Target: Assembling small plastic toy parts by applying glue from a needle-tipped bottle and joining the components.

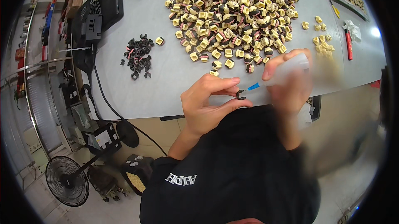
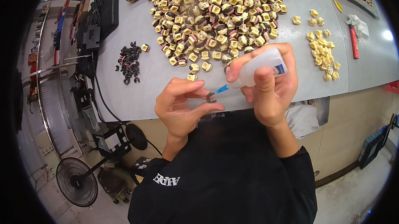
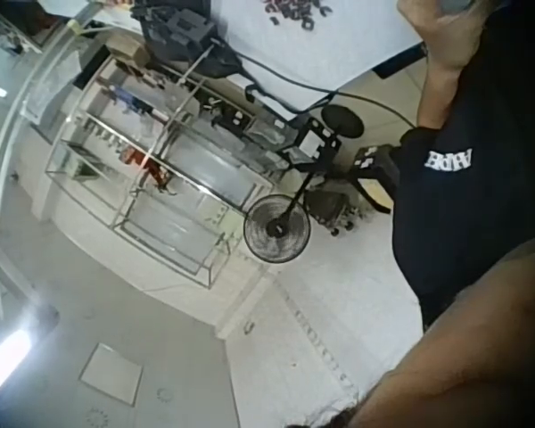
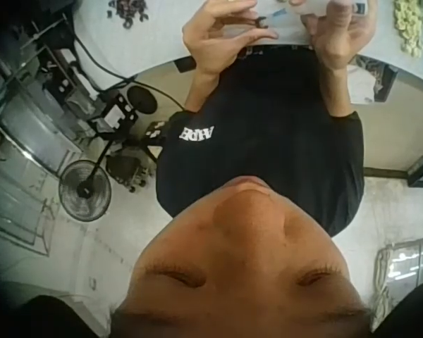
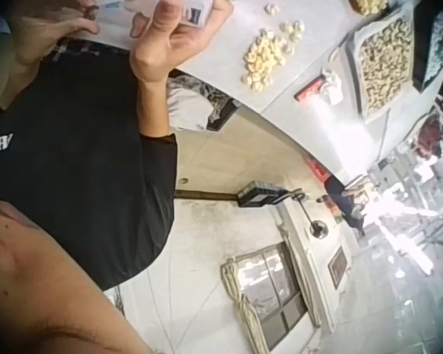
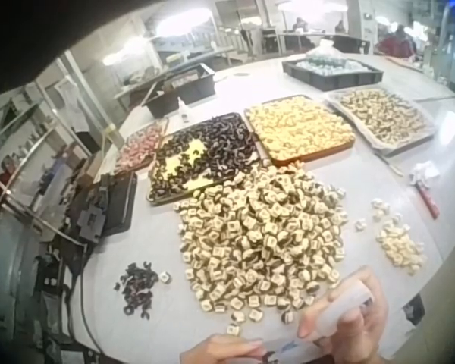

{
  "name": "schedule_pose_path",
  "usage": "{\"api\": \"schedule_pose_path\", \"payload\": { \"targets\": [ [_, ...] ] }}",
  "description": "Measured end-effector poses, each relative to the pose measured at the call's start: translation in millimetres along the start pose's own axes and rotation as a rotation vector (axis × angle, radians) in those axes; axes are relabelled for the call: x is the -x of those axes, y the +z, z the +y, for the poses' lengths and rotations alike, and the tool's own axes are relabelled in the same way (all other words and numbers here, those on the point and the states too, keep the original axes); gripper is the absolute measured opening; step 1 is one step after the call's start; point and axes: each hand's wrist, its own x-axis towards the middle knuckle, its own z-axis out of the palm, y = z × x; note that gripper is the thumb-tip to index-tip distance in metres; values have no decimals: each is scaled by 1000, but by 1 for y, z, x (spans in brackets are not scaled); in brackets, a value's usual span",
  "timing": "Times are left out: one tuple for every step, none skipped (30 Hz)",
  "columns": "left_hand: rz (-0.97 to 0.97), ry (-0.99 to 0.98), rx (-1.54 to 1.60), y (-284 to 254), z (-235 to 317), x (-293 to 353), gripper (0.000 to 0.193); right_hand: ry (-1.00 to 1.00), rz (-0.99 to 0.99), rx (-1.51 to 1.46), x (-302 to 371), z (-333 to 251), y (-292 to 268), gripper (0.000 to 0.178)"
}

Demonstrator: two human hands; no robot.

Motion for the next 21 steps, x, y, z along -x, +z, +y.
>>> {"api": "schedule_pose_path", "payload": {
  "targets": [
    [-1,2,-4,0,0,0,42,-1,7,8,0,0,0,40],
    [-2,5,-8,-1,0,0,42,-3,13,15,0,0,0,40],
    [-3,7,-12,-1,0,0,42,-5,20,23,0,1,0,40],
    [-2,7,-12,-1,0,0,42,-4,19,23,0,1,-1,40],
    [3,3,-11,-1,0,0,43,-1,6,15,0,1,-3,39],
    [8,0,-11,-1,0,-1,43,1,-7,8,-1,1,-5,38],
    [12,-4,-9,-1,0,-1,43,4,-19,2,0,1,-7,38],
    [11,-2,-8,-1,0,-1,43,2,-17,3,-1,1,-8,38],
    [10,-12,-8,-1,1,-1,43,4,-15,-20,-1,1,-9,37],
    [9,-21,-6,-1,1,-1,43,3,-11,-41,-2,0,-10,36],
    [8,-28,-3,-1,3,-1,44,1,-8,-61,-2,-2,-11,36],
    [1,-19,7,-1,3,-2,44,-11,-3,-53,-4,-3,-11,36],
    [8,-48,27,-1,4,-1,44,-39,6,-88,-6,-5,-11,32],
    [12,-76,55,-1,3,0,44,-70,18,-115,-7,-6,-12,28],
    [13,-103,84,0,3,1,44,-104,29,-140,-9,-9,-14,25],
    [-1,-90,109,-1,3,1,44,-125,38,-118,-10,-12,-16,25],
    [-11,-86,93,-1,1,2,45,-135,73,-23,-10,-14,-22,23],
    [-23,-82,78,-1,-1,2,47,-146,110,74,-9,-17,-28,23],
    [-35,-76,61,1,0,2,49,-156,150,169,-8,-22,-36,25],
    [-49,-63,87,0,1,3,49,-175,162,191,-8,-25,-41,25],
    [-29,-65,77,0,3,4,48,-235,179,328,-7,-28,-47,27]
  ]
}}
